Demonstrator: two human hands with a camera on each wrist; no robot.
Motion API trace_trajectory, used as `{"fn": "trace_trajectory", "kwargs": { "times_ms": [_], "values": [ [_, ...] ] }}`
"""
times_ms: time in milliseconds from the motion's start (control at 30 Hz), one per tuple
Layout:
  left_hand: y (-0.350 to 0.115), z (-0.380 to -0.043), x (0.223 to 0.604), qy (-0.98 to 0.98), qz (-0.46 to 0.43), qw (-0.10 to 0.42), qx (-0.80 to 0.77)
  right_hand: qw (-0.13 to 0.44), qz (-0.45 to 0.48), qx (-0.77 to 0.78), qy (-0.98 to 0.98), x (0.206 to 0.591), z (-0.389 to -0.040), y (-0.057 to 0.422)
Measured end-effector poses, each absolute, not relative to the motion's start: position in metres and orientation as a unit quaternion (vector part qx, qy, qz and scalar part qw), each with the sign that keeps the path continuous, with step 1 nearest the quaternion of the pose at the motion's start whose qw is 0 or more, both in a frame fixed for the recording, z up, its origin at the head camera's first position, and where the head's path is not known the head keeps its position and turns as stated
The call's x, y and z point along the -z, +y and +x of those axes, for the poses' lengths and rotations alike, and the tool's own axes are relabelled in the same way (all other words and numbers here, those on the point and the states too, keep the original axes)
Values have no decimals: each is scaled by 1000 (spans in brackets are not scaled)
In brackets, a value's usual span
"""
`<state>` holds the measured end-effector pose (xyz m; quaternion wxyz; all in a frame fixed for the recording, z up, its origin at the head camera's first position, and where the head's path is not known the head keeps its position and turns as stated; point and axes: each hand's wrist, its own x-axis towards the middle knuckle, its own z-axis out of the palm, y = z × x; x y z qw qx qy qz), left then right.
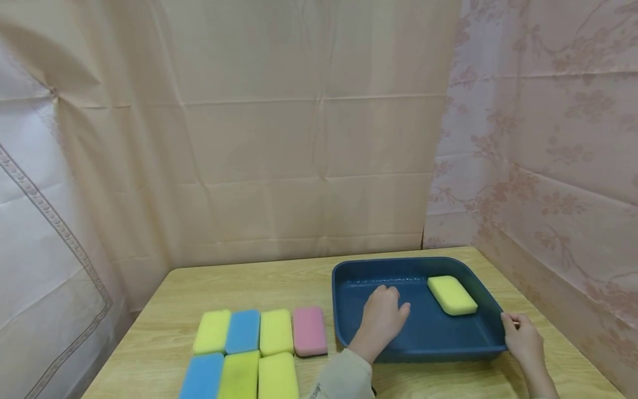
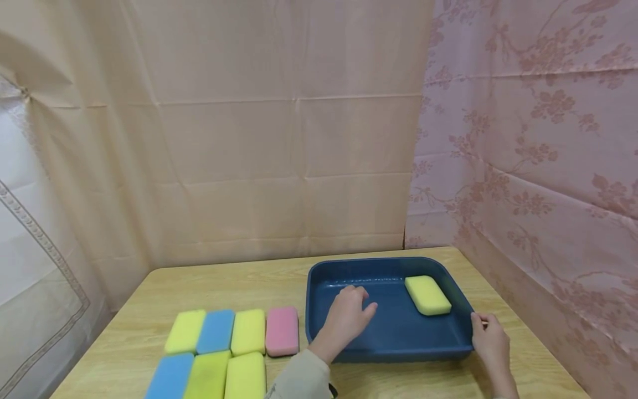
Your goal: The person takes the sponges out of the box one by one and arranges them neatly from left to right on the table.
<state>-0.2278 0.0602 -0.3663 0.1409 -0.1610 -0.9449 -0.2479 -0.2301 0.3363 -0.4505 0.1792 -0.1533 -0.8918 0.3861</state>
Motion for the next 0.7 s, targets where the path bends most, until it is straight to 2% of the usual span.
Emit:
{"fn": "trace_trajectory", "kwargs": {
  "times_ms": [700],
  "values": [
    [98, -249, 370, -969, -190, 69, 146, 184, -154, -385, -891, 450, -229, 336]
  ]
}}
